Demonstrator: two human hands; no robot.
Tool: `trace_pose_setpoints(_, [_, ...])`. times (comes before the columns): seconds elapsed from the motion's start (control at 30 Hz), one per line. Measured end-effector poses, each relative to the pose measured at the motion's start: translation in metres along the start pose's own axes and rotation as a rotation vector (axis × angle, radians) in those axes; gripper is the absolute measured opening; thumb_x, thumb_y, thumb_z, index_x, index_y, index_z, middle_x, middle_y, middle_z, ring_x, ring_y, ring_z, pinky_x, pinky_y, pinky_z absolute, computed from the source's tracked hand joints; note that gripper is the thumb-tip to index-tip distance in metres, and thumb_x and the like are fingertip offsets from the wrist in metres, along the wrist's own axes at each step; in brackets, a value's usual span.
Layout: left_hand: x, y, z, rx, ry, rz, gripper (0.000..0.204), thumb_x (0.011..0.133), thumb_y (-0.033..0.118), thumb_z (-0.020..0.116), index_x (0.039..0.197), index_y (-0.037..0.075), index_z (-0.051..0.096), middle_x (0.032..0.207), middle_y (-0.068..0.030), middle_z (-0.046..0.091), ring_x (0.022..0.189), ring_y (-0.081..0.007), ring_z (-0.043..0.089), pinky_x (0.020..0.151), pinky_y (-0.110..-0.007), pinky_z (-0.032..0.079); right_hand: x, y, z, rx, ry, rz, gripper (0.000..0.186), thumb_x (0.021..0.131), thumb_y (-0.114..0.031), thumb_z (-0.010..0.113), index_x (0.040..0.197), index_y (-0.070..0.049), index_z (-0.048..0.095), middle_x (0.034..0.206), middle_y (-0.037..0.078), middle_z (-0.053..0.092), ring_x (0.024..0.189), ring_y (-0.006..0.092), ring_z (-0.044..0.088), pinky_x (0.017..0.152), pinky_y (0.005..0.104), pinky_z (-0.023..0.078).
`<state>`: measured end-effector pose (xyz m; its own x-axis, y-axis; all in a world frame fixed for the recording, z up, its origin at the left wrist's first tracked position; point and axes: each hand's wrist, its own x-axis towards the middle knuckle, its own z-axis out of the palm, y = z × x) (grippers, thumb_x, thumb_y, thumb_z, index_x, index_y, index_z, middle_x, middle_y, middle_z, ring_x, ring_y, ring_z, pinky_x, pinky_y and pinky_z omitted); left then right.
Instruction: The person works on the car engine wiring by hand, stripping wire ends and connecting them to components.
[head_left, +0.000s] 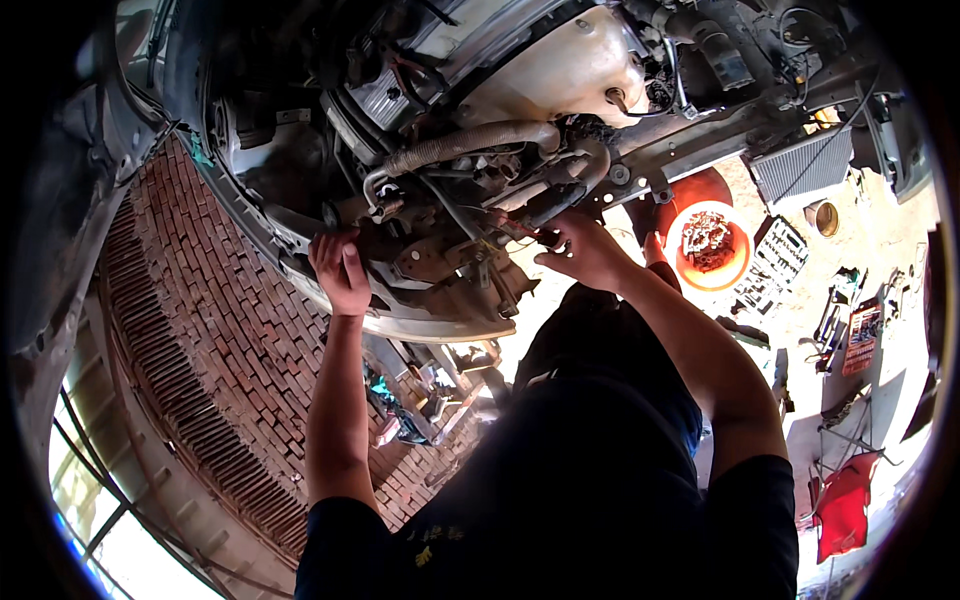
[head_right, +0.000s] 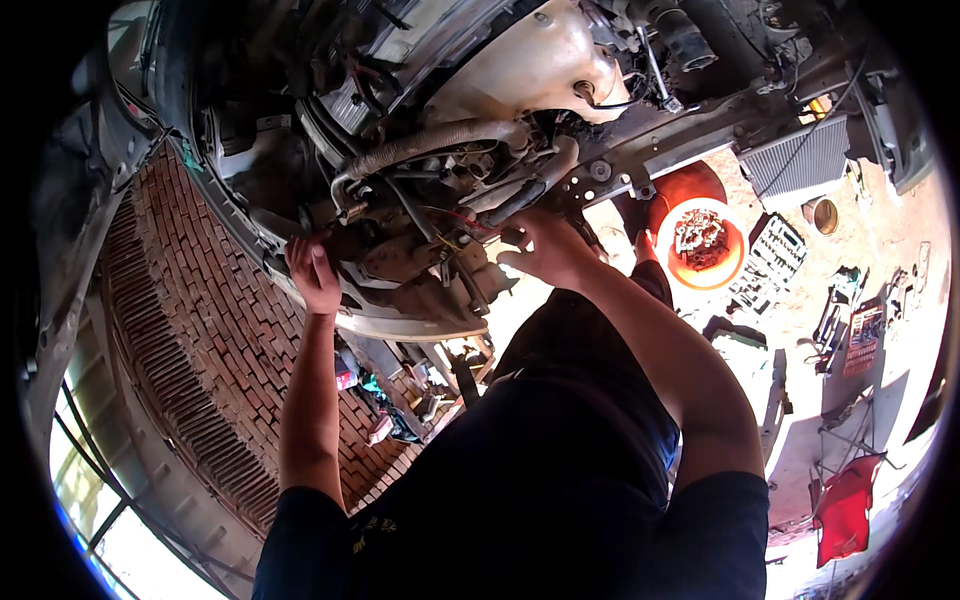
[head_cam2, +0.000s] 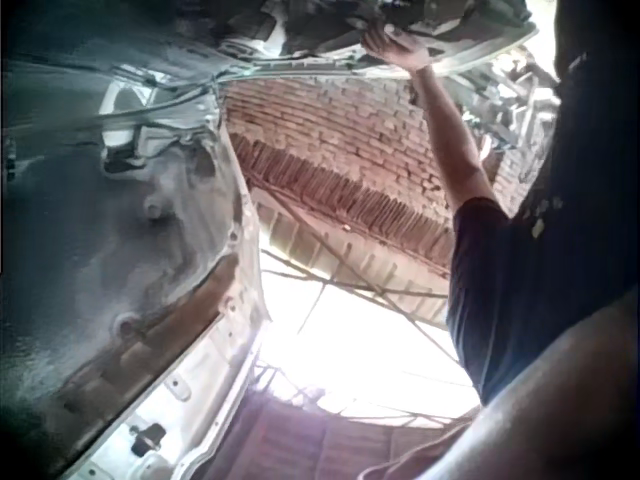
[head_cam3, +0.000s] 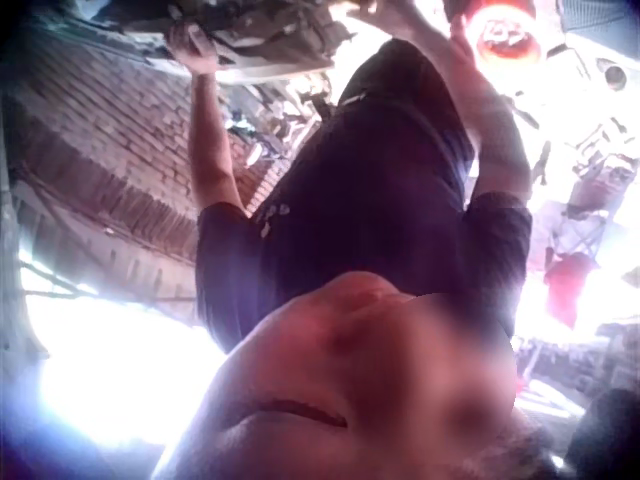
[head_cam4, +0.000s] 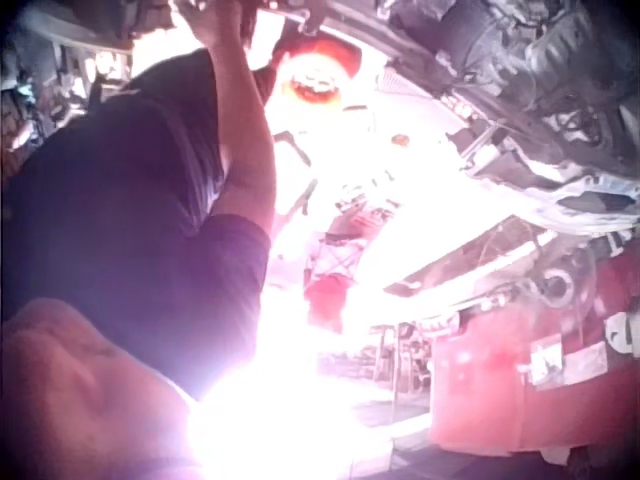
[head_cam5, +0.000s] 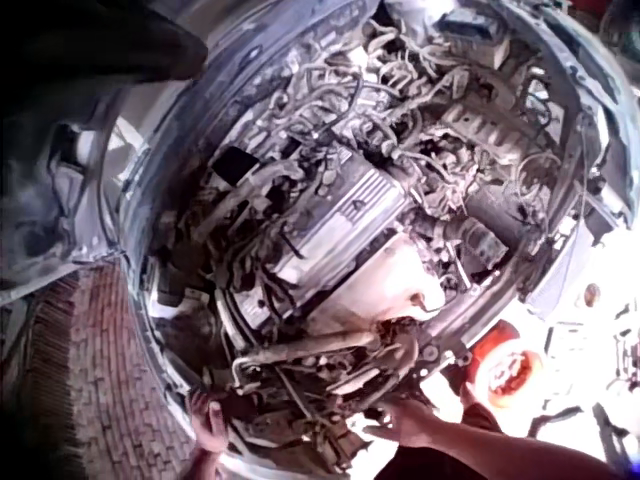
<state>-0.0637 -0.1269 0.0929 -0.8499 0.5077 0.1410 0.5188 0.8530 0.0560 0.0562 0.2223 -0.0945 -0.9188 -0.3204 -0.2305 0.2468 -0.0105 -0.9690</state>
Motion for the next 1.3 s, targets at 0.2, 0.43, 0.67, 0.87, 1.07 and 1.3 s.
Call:
trace_pose_setpoints(0.2, [0.007, -0.004, 0.011, -0.04, 0.079, 0.011, 0.029, 0.101, 0.023, 0.047, 0.093, 0.005, 0.069, 0.09, -0.0111, 0.067, 0.09, -0.0335, 0.056, 0.094, -0.043, 0.039, -0.02, -0.045, 0.012, -0.07, -0.012, 0.025, 0.028, 0.091, -0.025, 0.079, 0.109, -0.005, 0.073, 0.09, 0.01, 0.074, 0.076, 0.0223, 0.071, 0.072, 0.0356, 0.056])
trace_pose_setpoints(0.43, [0.016, -0.007, 0.005, -0.147, 0.105, -0.129, 0.024, 0.098, 0.018, 0.054, 0.084, 0.005, 0.069, 0.082, -0.01, 0.067, 0.083, -0.0307, 0.056, 0.083, -0.04, 0.042, 0.026, -0.095, -0.047, -0.52, 0.439, -0.417, 0.027, 0.083, -0.018, 0.084, 0.106, -0.008, 0.074, 0.099, 0.009, 0.064, 0.087, 0.0278, 0.066, 0.074, 0.0404, 0.055])
trace_pose_setpoints(0.67, [0.022, -0.018, 0.023, -0.003, 0.262, -0.212, 0.019, 0.092, 0.01, 0.068, 0.075, 0.004, 0.066, 0.075, -0.0111, 0.064, 0.073, -0.0333, 0.057, 0.071, -0.043, 0.045, 0.056, -0.074, -0.062, -0.535, 0.306, -0.215, 0.03, 0.086, -0.015, 0.082, 0.114, -0.008, 0.073, 0.11, 0.01, 0.062, 0.099, 0.0314, 0.066, 0.083, 0.0413, 0.055])
trace_pose_setpoints(0.87, [0.02, -0.019, 0.023, -0.036, 0.286, -0.229, 0.018, 0.089, 0.012, 0.071, 0.075, 0.005, 0.064, 0.075, -0.0112, 0.062, 0.074, -0.0346, 0.057, 0.072, -0.043, 0.043, 0.064, -0.06, -0.057, -0.423, 0.202, -0.041, 0.029, 0.093, -0.023, 0.075, 0.116, -0.005, 0.07, 0.106, 0.014, 0.07, 0.098, 0.0342, 0.069, 0.085, 0.0426, 0.055])
trace_pose_setpoints(1.07, [0.017, -0.022, 0.026, -0.056, 0.35, -0.256, 0.017, 0.087, 0.011, 0.073, 0.075, 0.003, 0.064, 0.075, -0.0118, 0.063, 0.073, -0.0345, 0.057, 0.072, -0.043, 0.044, 0.055, -0.064, -0.043, -0.681, 0.281, 0.041, 0.029, 0.091, -0.027, 0.078, 0.104, -0.003, 0.07, 0.106, 0.017, 0.071, 0.093, 0.0342, 0.07, 0.081, 0.0428, 0.055])
trace_pose_setpoints(1.3, [0.017, -0.023, 0.027, -0.074, 0.389, -0.247, 0.019, 0.086, 0.01, 0.073, 0.073, 0.004, 0.062, 0.073, -0.0116, 0.062, 0.071, -0.0341, 0.056, 0.07, -0.043, 0.043, 0.029, -0.09, 0.0, -0.82, 0.036, -0.4, 0.044, 0.085, -0.037, 0.081, 0.114, -0.007, 0.067, 0.108, 0.012, 0.071, 0.106, 0.0345, 0.065, 0.107, 0.0498, 0.043])
